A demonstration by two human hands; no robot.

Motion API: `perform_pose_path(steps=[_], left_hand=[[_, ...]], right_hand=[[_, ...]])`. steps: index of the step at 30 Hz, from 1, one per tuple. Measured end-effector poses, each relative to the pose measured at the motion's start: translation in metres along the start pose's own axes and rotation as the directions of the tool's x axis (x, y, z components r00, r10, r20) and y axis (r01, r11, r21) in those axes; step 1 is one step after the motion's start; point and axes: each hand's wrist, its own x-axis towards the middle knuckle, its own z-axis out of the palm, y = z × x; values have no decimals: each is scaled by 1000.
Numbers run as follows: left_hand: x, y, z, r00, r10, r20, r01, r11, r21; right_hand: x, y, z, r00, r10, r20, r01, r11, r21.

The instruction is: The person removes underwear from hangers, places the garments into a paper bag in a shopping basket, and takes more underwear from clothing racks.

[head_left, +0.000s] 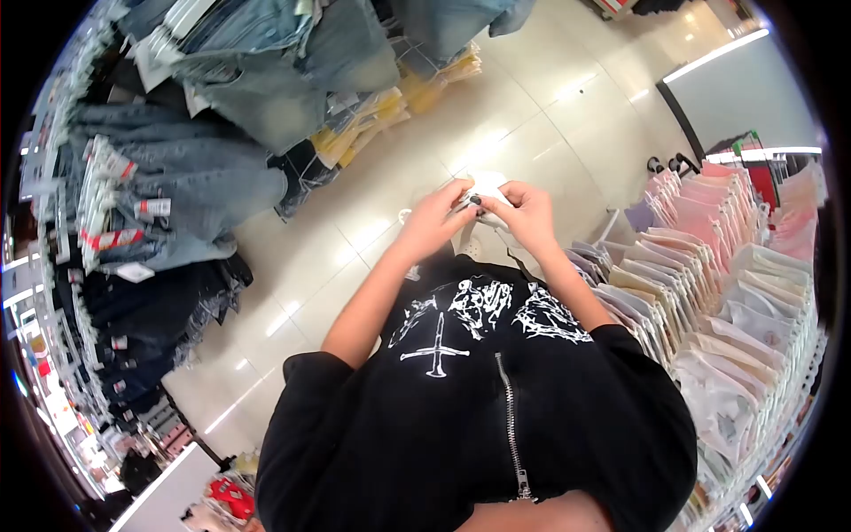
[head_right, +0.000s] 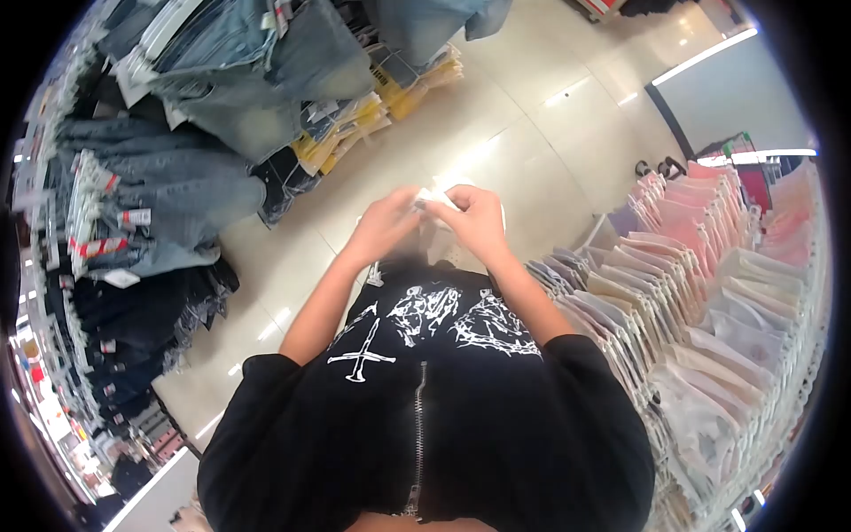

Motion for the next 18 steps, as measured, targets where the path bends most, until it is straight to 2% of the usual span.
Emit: perform_pose_path(steps=[3, 4, 7, 8, 10, 11, 13, 15, 18], left_hand=[[43, 1, 4, 998, -33, -53, 26, 992, -123], [58, 0, 3, 999, -17, -47, 13, 995, -98], [108, -1, -14, 992, -126, 13, 126, 985, -118], [126, -3, -25, 992, -108, 64, 119, 974, -191], [163, -11, -45, 998, 34, 52, -23, 978, -206], [179, -13, -54, 994, 101, 41, -89, 973, -215], [215, -13, -71, 988, 141, 67, -114, 945, -306], [246, -12, -84, 974, 197, 110, -151, 931, -332], [284, -5, -94, 935, 311, 169, -265, 931, -250]], right_hand=[[30, -11, -15, 999, 45, -29, -45, 999, 7], [40, -15, -22, 998, 58, -39, -59, 998, -10], [77, -22, -35, 992, 114, -47, -97, 959, 266], [90, -27, -38, 989, 129, -71, -102, 948, 301], [115, -40, -45, 981, 157, -109, -107, 924, 368], [127, -47, -48, 980, 150, -133, -94, 929, 357], [149, -61, -51, 972, 133, -192, -60, 937, 343], [170, -66, -53, 946, 78, -315, -15, 980, 198], [190, -70, -56, 869, -51, -493, 0, 995, -104]])
